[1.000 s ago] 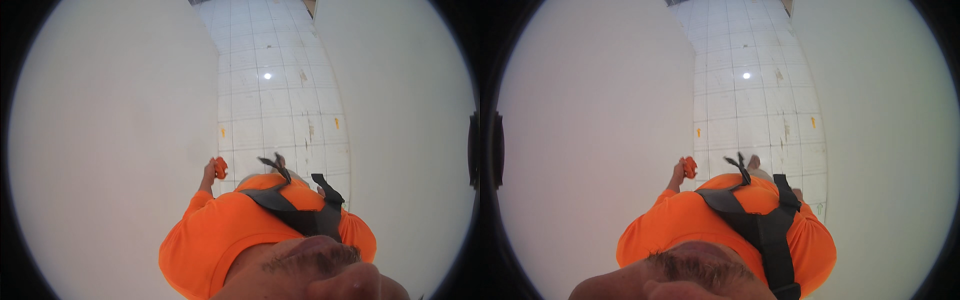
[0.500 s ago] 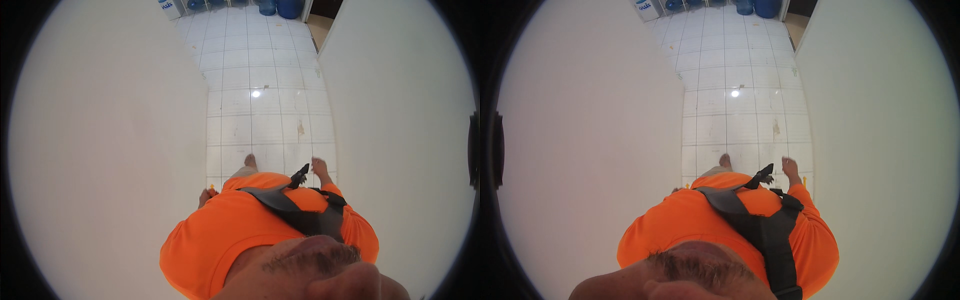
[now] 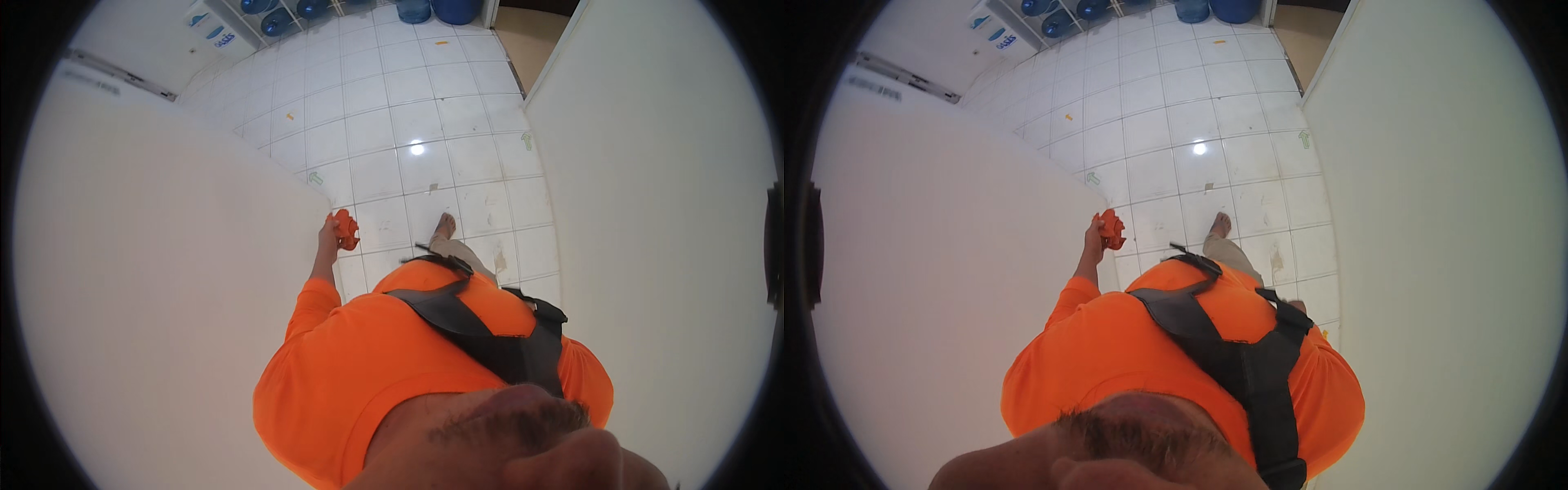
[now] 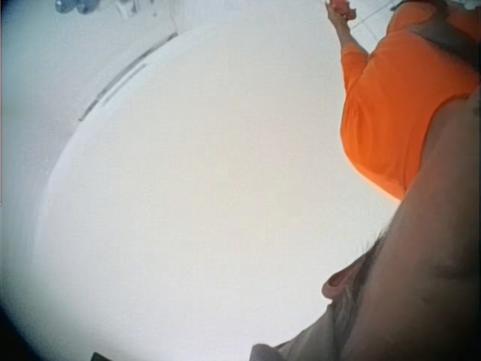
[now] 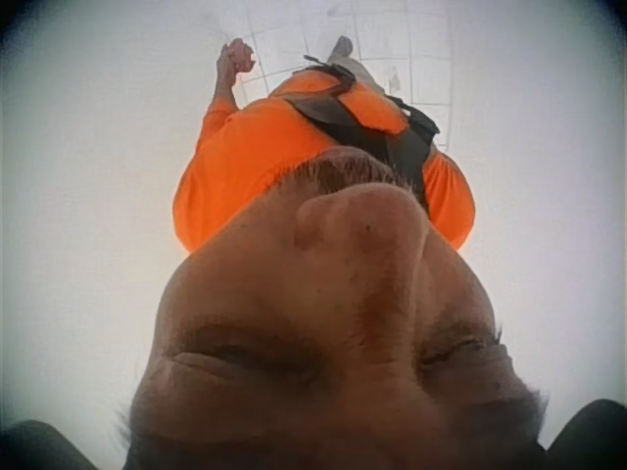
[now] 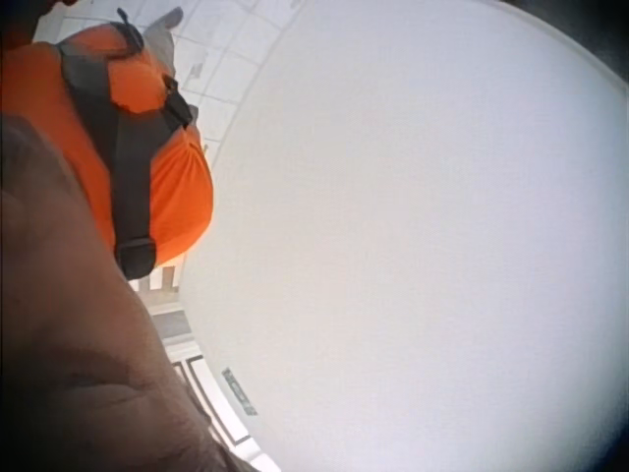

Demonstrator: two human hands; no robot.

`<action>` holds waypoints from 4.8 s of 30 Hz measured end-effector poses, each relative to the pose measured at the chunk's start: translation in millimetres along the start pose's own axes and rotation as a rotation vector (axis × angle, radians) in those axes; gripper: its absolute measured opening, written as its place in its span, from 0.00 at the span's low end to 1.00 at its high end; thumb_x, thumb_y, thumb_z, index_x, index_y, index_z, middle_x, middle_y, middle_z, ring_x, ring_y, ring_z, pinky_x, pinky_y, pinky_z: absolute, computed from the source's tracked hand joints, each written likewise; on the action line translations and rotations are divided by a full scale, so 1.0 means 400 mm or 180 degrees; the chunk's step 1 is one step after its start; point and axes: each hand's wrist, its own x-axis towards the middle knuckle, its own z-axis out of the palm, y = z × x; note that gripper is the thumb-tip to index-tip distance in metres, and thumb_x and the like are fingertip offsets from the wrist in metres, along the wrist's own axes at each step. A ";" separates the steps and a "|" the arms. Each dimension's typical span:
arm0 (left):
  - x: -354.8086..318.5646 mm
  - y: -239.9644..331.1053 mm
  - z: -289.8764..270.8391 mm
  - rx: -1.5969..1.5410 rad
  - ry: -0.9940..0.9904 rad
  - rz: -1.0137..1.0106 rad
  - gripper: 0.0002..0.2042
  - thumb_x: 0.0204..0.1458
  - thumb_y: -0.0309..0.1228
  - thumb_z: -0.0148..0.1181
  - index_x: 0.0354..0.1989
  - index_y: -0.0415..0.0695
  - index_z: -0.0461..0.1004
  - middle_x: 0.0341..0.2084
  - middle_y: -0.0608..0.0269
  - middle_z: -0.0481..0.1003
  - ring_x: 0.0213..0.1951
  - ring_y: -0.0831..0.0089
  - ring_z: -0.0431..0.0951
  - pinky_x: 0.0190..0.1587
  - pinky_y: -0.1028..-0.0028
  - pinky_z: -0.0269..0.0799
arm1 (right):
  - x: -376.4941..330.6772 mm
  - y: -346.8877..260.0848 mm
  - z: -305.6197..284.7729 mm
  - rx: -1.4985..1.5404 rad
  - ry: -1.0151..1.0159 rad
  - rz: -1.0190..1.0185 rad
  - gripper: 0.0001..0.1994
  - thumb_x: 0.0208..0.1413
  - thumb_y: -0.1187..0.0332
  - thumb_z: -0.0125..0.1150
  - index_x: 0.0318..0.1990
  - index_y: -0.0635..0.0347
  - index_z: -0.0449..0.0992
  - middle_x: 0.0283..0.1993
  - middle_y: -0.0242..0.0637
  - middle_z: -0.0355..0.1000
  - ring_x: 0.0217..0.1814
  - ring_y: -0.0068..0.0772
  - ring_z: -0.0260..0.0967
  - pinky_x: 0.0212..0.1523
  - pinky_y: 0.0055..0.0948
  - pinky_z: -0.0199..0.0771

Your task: The person wipes the wall and ceiling trim with an orange cloth, then walks to a kitchen area to rinse the cloth in a sink. After wringing it out, the person returns to the hallway and continues wiping the wall trim.

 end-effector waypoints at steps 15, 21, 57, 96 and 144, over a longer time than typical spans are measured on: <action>0.687 0.117 0.100 -0.2107 -0.1476 -0.0448 0.19 0.56 0.47 0.40 0.40 0.46 0.72 0.32 0.54 0.78 0.34 0.58 0.79 0.36 0.58 0.75 | 0.760 -0.363 -1.160 0.1912 0.2163 0.0084 0.23 0.65 0.50 0.56 0.51 0.62 0.79 0.32 0.40 0.78 0.30 0.31 0.77 0.33 0.31 0.77; 1.084 0.558 0.555 -0.0088 -0.0691 -0.0787 0.22 0.55 0.49 0.44 0.48 0.48 0.74 0.36 0.56 0.81 0.37 0.61 0.80 0.37 0.55 0.75 | 0.805 -0.241 -1.083 0.0938 0.1022 -0.0108 0.21 0.65 0.51 0.44 0.37 0.59 0.78 0.29 0.46 0.78 0.36 0.48 0.79 0.38 0.48 0.77; 1.999 1.432 3.899 0.2807 -0.3440 -0.0400 0.18 0.61 0.39 0.52 0.53 0.39 0.71 0.42 0.57 0.80 0.37 0.64 0.83 0.45 0.64 0.80 | 1.522 0.293 -2.206 0.4165 0.2085 0.3094 0.16 0.59 0.56 0.58 0.46 0.59 0.77 0.32 0.38 0.77 0.29 0.37 0.76 0.29 0.37 0.75; 0.365 0.110 6.139 0.1642 -0.5688 -0.3250 0.27 0.56 0.37 0.51 0.64 0.39 0.63 0.59 0.49 0.71 0.59 0.49 0.73 0.64 0.51 0.68 | 0.948 2.344 -2.667 0.7097 0.4271 0.4214 0.20 0.63 0.53 0.60 0.54 0.59 0.76 0.35 0.38 0.76 0.27 0.35 0.76 0.25 0.35 0.76; -0.608 -1.070 7.892 0.4134 -0.4337 0.1570 0.35 0.56 0.59 0.59 0.45 0.30 0.77 0.36 0.47 0.80 0.34 0.58 0.82 0.27 0.60 0.79 | 0.491 4.477 -3.601 0.8258 0.6213 -0.2462 0.31 0.68 0.44 0.42 0.69 0.56 0.61 0.65 0.44 0.68 0.64 0.46 0.68 0.65 0.49 0.68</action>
